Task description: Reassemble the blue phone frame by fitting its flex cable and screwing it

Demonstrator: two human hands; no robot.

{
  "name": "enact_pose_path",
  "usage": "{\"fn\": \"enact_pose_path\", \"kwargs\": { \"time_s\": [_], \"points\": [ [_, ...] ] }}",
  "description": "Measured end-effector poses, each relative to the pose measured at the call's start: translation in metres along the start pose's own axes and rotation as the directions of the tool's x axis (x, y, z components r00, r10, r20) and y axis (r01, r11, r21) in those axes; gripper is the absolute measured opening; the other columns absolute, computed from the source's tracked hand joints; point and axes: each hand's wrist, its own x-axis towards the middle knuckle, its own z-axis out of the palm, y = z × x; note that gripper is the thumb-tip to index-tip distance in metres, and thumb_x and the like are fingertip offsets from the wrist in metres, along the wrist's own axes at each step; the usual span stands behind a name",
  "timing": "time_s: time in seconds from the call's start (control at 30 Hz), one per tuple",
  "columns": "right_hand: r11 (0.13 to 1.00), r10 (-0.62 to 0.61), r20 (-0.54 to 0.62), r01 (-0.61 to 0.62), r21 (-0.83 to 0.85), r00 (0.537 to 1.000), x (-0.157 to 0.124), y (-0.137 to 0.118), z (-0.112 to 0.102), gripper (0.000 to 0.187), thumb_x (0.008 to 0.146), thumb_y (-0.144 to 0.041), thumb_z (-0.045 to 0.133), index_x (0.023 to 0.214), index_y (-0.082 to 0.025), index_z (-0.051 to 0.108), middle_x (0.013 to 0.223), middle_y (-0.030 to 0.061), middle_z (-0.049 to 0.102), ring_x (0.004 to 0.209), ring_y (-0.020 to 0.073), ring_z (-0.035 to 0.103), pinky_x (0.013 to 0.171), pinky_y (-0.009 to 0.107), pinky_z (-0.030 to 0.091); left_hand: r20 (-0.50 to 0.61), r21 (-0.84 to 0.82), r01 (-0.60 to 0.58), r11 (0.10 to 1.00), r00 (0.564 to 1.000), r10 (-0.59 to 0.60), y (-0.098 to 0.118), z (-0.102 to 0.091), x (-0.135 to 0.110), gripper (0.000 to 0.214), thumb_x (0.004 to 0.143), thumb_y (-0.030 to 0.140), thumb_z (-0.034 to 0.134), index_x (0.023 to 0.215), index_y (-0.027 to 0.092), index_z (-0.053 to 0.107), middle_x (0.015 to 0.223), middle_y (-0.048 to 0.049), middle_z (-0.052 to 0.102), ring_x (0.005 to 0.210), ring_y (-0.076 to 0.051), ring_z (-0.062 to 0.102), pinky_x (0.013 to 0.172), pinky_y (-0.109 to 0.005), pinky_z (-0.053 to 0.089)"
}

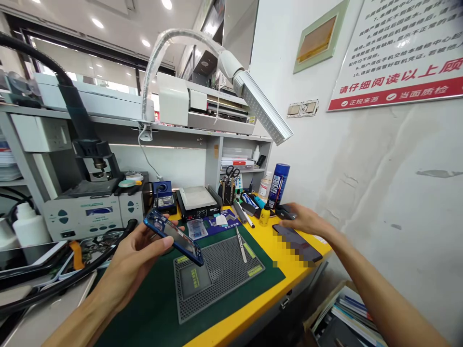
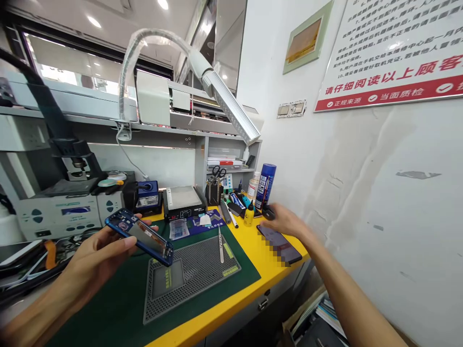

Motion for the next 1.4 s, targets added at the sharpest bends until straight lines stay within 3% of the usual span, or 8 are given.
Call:
{"fn": "enact_pose_path", "kwargs": {
  "time_s": [0.23,0.53,0.67,0.8,0.97,1.07,1.27,1.4],
  "points": [
    [0.994,0.066,0.009,-0.065,-0.088,0.998,-0.066,0.048,0.034,0.04,0.095,-0.03,0.067,0.133,-0.019,0.057,0.136,0.0111,0.059,0.116,0.0291,0.062,0.097,0.051,0.052,-0.041,-0.076,-0.01,0.997,0.999,0.007,0.003,0.01,-0.003,0.044,0.074,0.039,0.083,0.11,0.021,0.065,0.118,-0.0046,0.075,0.118,-0.03,0.065,0.096,-0.034,0.056],
    [1.0,-0.015,-0.173,0.011,-0.02,0.985,-0.062,0.058,0.059,0.045,0.095,-0.037,0.066,0.135,-0.018,0.055,0.133,0.0123,0.06,0.118,0.031,0.06,0.1,0.055,0.049,0.04,-0.169,0.041,0.985,0.999,-0.035,-0.001,0.006,-0.003,0.038,0.08,0.031,0.081,0.111,0.021,0.064,0.121,-0.0053,0.073,0.125,-0.029,0.061,0.101,-0.033,0.054],
    [0.99,-0.096,-0.249,0.117,0.074,0.964,-0.07,0.018,0.053,0.069,0.093,-0.058,0.058,0.142,-0.011,0.047,0.145,0.0269,0.046,0.134,0.0458,0.046,0.11,0.067,0.035,0.056,-0.187,0.059,0.981,0.997,-0.05,-0.005,0.004,-0.003,0.038,0.08,0.028,0.081,0.112,0.02,0.064,0.125,-0.007,0.071,0.127,-0.03,0.059,0.099,-0.033,0.055],
    [0.893,-0.337,-0.085,0.347,0.287,0.938,-0.083,-0.06,0.038,0.075,0.091,-0.062,0.06,0.153,-0.031,0.032,0.153,0.0106,0.046,0.134,0.032,0.051,0.106,0.048,0.049,0.091,-0.224,0.036,0.974,0.996,-0.016,-0.013,0.004,-0.002,0.047,0.077,0.026,0.083,0.12,0.023,0.064,0.126,-0.0068,0.071,0.127,-0.031,0.06,0.098,-0.034,0.056],
    [0.698,-0.652,0.138,0.52,0.492,0.746,-0.067,-0.161,0.037,0.132,0.058,-0.065,0.087,0.161,-0.031,0.012,0.159,0.0117,0.038,0.139,0.035,0.045,0.107,0.046,0.048,0.178,-0.237,-0.039,0.971,0.981,0.082,-0.021,0.009,-0.003,0.052,0.08,0.024,0.08,0.129,0.024,0.062,0.127,-0.0083,0.071,0.126,-0.031,0.06,0.102,-0.036,0.051],
    [0.605,-0.752,0.179,0.557,0.569,0.635,-0.045,-0.199,0.045,0.128,0.063,-0.064,0.085,0.161,-0.024,0.014,0.15,0.0162,0.048,0.129,0.0335,0.055,0.098,0.043,0.053,0.178,-0.187,-0.113,0.976,0.973,0.146,-0.019,0.012,-0.002,0.057,0.08,0.029,0.079,0.133,0.023,0.059,0.126,-0.0094,0.071,0.125,-0.032,0.061,0.101,-0.038,0.051],
    [0.506,-0.825,0.112,0.638,0.581,0.554,-0.018,-0.212,0.052,0.081,0.07,-0.035,0.082,0.144,-0.023,0.048,0.133,0.0107,0.059,0.114,0.0308,0.06,0.092,0.041,0.053,0.132,-0.047,-0.161,0.986,0.977,0.166,-0.011,0.007,0.002,0.061,0.072,0.034,0.084,0.126,0.019,0.059,0.115,-0.0108,0.074,0.11,-0.032,0.068,0.095,-0.039,0.054],
    [0.492,-0.83,0.069,0.667,0.559,0.554,-0.02,-0.194,0.05,0.081,0.067,-0.018,0.074,0.143,-0.023,0.046,0.13,0.0095,0.056,0.115,0.0305,0.057,0.098,0.046,0.048,0.141,0.132,-0.159,0.978,0.98,0.141,-0.008,0.006,-0.001,0.073,0.073,0.034,0.083,0.136,0.026,0.047,0.129,-0.0095,0.066,0.112,-0.029,0.066,0.092,-0.037,0.055]
  ]
}}
